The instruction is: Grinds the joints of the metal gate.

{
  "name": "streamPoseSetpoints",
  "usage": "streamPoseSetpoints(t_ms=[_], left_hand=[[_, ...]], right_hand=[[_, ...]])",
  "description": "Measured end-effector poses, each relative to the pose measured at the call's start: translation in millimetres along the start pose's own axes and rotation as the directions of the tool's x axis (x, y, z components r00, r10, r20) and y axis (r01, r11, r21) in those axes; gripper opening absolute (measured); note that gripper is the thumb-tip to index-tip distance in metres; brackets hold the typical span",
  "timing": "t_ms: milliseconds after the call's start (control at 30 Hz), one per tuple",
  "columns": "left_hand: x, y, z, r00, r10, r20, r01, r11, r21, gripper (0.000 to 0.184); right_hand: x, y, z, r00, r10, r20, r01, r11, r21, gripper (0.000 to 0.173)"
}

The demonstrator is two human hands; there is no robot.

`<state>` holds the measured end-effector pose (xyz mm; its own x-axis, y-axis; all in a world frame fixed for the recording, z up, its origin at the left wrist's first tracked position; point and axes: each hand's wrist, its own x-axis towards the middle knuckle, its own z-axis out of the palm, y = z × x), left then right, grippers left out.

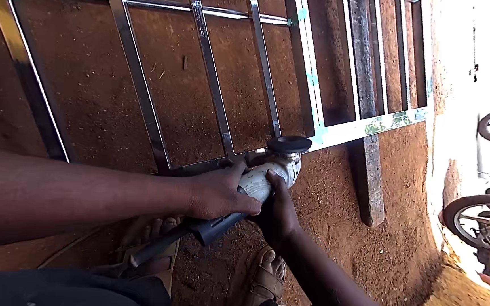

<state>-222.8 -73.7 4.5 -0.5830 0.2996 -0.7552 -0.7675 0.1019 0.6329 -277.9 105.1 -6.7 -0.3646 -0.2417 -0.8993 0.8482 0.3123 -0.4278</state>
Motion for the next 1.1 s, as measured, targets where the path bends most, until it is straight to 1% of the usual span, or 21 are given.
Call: streamPoseSetpoints(t_ms=[67, 167, 233, 267, 300, 367, 433, 500, 567, 667, 733, 767, 867, 933, 1000, 1100], left_hand=[[6.3, 3.6, -5.3, 0.997, 0.02, -0.073, -0.021, 1.0, -0.016, 0.071], [1.5, 5.6, -1.4, 0.996, 0.005, -0.088, -0.008, 1.0, -0.03, 0.072], [-5.6, -1.6, 7.0, 1.0, -0.015, -0.025, 0.014, 0.999, -0.035, 0.074], [-6.1, -3.4, 8.2, 0.999, -0.04, 0.032, 0.041, 0.998, -0.037, 0.074], [-5.4, -5.1, 8.5, 0.997, -0.056, 0.061, 0.058, 0.998, -0.039, 0.074], [-3.7, -4.0, 5.6, 0.997, -0.047, 0.055, 0.05, 0.997, -0.052, 0.072], [1.1, 0.3, -1.0, 1.0, -0.019, -0.004, 0.019, 0.997, -0.071, 0.071], [3.2, 6.7, -4.7, 0.998, -0.007, -0.057, 0.002, 0.995, -0.099, 0.07], [-4.2, 14.1, -1.3, 0.997, -0.034, -0.068, 0.025, 0.992, -0.124, 0.067], [-7.7, 3.9, 9.2, 0.997, -0.075, 0.034, 0.078, 0.99, -0.116, 0.072], [-7.6, -1.3, 11.8, 0.995, -0.082, 0.061, 0.088, 0.991, -0.104, 0.075], [-7.8, -0.2, 10.8, 0.996, -0.074, 0.042, 0.078, 0.991, -0.105, 0.072], [-9.5, 15.6, 2.4, 0.996, -0.056, -0.074, 0.045, 0.989, -0.14, 0.062], [-9.0, 22.8, 0.6, 0.99, -0.052, -0.128, 0.027, 0.98, -0.195, 0.057], [-9.4, 21.5, 1.4, 0.994, -0.057, -0.098, 0.036, 0.979, -0.201, 0.058], [-11.4, 9.0, 7.8, 0.997, -0.068, 0.034, 0.072, 0.985, -0.157, 0.068]], right_hand=[[9.0, -10.2, 2.2, 0.999, -0.042, 0.026, 0.043, 0.998, -0.047, 0.067], [0.5, -13.4, 7.8, 0.999, -0.017, -0.048, 0.015, 0.999, -0.047, 0.068], [-12.8, -3.9, 6.1, 0.994, 0.053, -0.097, -0.054, 0.998, -0.014, 0.067], [-17.1, -0.3, 3.9, 0.992, 0.085, -0.096, -0.084, 0.996, 0.009, 0.066], [-18.7, 1.6, 2.7, 0.992, 0.098, -0.085, -0.096, 0.995, 0.024, 0.064], [-14.1, -0.5, 2.4, 0.996, 0.068, -0.055, -0.068, 0.998, 0.01, 0.061], [-3.3, -9.2, 4.2, 1.0, 0.002, -0.021, -0.003, 1.0, -0.03, 0.061], [2.1, -16.7, 6.4, 0.999, -0.047, -0.019, 0.046, 0.998, -0.051, 0.066], [-2.0, -15.8, 7.5, 0.997, -0.046, -0.055, 0.043, 0.998, -0.053, 0.07], [-16.8, -0.9, 2.5, 0.994, 0.036, -0.106, -0.038, 0.999, -0.013, 0.068], [-19.8, 2.3, 2.3, 0.991, 0.055, -0.122, -0.056, 0.998, -0.004, 0.065], [-16.8, 0.3, 2.1, 0.994, 0.043, -0.104, -0.045, 0.999, -0.017, 0.065], [3.5, -15.7, 3.3, 0.999, -0.044, -0.006, 0.043, 0.996, -0.082, 0.066], [9.4, -25.2, 4.9, 0.997, -0.075, 0.008, 0.075, 0.993, -0.096, 0.069], [0.8, -22.1, 5.6, 0.998, -0.057, -0.022, 0.055, 0.995, -0.084, 0.071], [-18.3, -4.4, 2.8, 0.995, 0.028, -0.096, -0.032, 0.999, -0.04, 0.07]])
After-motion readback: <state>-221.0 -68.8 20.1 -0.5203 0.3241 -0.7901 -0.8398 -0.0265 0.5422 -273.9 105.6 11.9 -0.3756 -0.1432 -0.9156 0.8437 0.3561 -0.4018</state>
